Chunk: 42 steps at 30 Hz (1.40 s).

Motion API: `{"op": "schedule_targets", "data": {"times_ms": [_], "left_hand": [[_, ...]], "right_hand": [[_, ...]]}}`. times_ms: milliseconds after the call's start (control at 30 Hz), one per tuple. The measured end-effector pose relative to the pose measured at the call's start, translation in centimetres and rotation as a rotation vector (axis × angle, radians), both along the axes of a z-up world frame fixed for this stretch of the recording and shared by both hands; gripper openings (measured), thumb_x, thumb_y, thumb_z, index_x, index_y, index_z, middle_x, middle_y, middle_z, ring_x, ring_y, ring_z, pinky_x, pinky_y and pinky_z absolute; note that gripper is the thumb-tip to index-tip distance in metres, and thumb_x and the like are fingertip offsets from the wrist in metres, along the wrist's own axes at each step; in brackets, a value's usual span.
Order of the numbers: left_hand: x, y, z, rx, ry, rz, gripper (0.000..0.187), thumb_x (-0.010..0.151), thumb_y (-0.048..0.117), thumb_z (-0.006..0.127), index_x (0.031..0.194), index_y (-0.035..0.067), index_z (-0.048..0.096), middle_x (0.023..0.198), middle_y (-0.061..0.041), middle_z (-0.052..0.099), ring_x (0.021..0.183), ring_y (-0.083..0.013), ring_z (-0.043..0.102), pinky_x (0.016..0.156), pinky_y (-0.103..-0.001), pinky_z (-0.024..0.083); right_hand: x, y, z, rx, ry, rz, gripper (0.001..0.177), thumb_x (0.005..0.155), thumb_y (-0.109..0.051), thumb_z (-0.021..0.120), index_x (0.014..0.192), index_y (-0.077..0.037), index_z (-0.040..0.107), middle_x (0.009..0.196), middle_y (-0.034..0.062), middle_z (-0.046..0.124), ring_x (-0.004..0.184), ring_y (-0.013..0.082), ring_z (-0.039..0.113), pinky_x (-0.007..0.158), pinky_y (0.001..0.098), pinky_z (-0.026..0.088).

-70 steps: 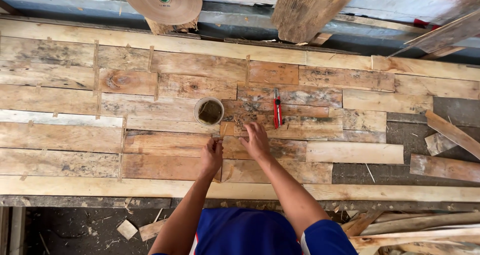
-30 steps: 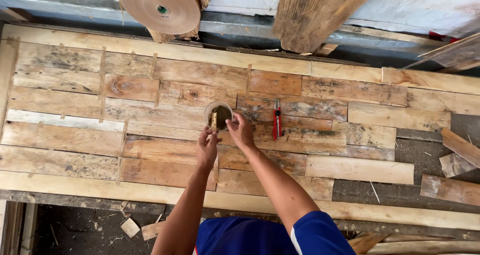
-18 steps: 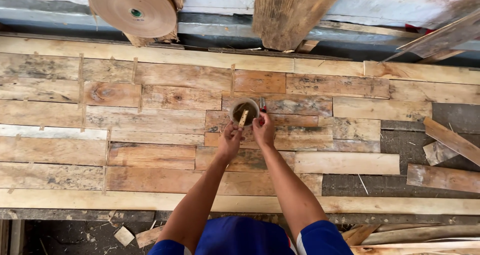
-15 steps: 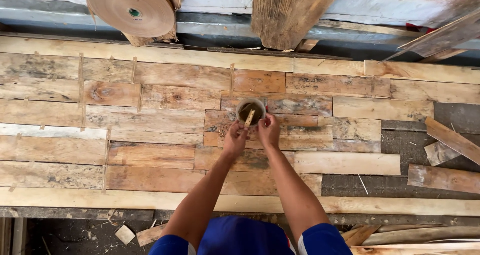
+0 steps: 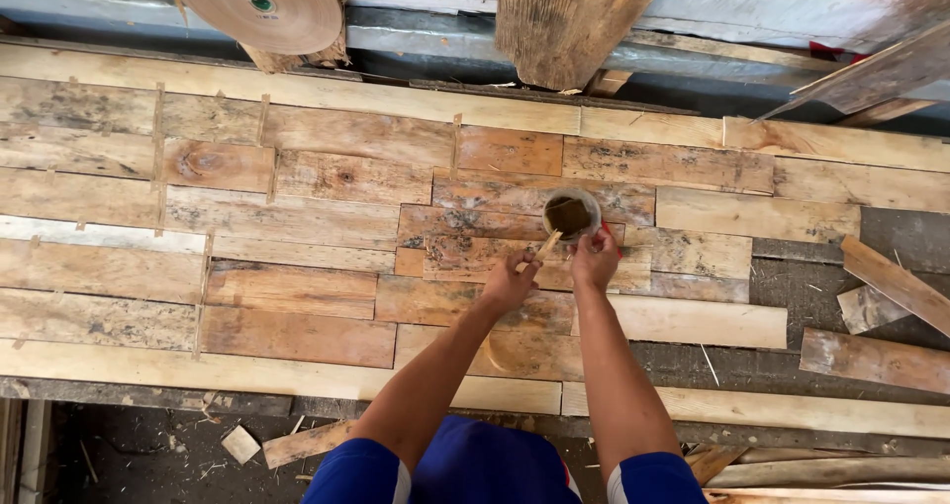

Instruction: Applying thin wood veneer or adhesive strips to a wooden surface and trimming them with a utility knife.

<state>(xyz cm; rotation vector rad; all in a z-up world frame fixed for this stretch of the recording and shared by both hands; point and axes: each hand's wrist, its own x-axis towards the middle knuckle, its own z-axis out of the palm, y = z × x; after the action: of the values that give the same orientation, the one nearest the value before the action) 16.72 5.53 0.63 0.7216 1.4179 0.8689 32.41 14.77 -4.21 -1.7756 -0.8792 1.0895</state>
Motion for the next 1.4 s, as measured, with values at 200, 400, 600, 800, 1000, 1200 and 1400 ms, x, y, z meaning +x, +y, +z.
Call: {"op": "schedule_targets", "data": {"times_ms": [200,400,600,800,1000,1200,1400], "left_hand": [[-3.3,-5.8,-4.1,0.026,0.055,0.274,0.021,0.101,0.023,0.061,0.112,0.006,0.068,0.099,-0.01,0.074,0.069,-0.0164,0.069,0.062,-0.033,0.059],[-8.0,-10.6,-3.5,-0.062,0.17,0.456,0.021,0.104,0.023,0.059,0.103,0.004,0.066,0.092,-0.007,0.074,0.068,-0.0123,0.065,0.061,-0.029,0.055],[-10.1,-12.6,-5.0,0.017,0.105,0.544,0.018,0.103,0.021,0.059,0.104,0.004,0.066,0.092,-0.006,0.073,0.063,-0.0127,0.063,0.059,-0.029,0.052],[-10.8,-13.2,-5.4,-0.026,0.118,0.576,0.019,0.103,0.022,0.06,0.105,0.003,0.065,0.091,-0.006,0.072,0.063,-0.0124,0.062,0.059,-0.028,0.051],[-11.6,-13.4,-5.0,-0.046,0.083,0.575,0.019,0.103,0.022,0.059,0.106,0.005,0.066,0.092,-0.006,0.073,0.067,-0.0118,0.063,0.062,-0.029,0.051],[-12.5,-12.7,-6.3,-0.004,0.159,0.582,0.021,0.101,0.022,0.06,0.108,0.004,0.066,0.095,-0.006,0.073,0.078,-0.0131,0.069,0.07,-0.029,0.055],[-13.2,-12.1,-6.1,0.147,0.308,0.644,0.028,0.1,0.023,0.063,0.116,0.001,0.061,0.102,-0.004,0.073,0.093,-0.0138,0.065,0.081,-0.03,0.051]], "right_hand": [[-0.2,-2.7,2.2,0.498,-0.666,0.105,0.035,0.098,-0.011,0.08,0.121,0.002,0.057,0.096,0.0125,0.057,0.076,0.0216,0.06,0.063,0.0352,0.052],[-4.3,-6.0,3.6,0.241,-0.692,0.972,0.058,0.09,-0.028,0.082,0.14,-0.013,0.055,0.13,0.0124,0.059,0.115,0.0293,0.06,0.097,0.0435,0.052],[-6.1,-6.6,5.9,0.169,-0.982,1.209,0.106,0.071,-0.032,0.093,0.158,-0.024,0.033,0.161,0.0151,0.028,0.146,0.0369,0.027,0.114,0.0554,0.032],[-6.4,-5.7,6.4,0.154,-1.051,1.24,0.103,0.072,-0.035,0.093,0.157,-0.026,0.036,0.158,0.0114,0.033,0.15,0.0338,0.027,0.118,0.0546,0.028],[-6.2,-5.3,4.6,0.185,-1.083,1.241,0.101,0.072,-0.04,0.092,0.156,-0.025,0.037,0.155,0.0125,0.037,0.146,0.034,0.032,0.121,0.0539,0.026],[-5.9,-5.9,5.7,0.273,-1.11,1.232,0.098,0.072,-0.041,0.092,0.154,-0.022,0.041,0.149,0.0145,0.042,0.143,0.0346,0.037,0.123,0.0535,0.024],[-5.4,-7.0,7.4,0.406,-1.086,1.244,0.092,0.073,-0.042,0.088,0.152,-0.017,0.047,0.144,0.0158,0.046,0.14,0.0348,0.04,0.123,0.0547,0.024]]}}
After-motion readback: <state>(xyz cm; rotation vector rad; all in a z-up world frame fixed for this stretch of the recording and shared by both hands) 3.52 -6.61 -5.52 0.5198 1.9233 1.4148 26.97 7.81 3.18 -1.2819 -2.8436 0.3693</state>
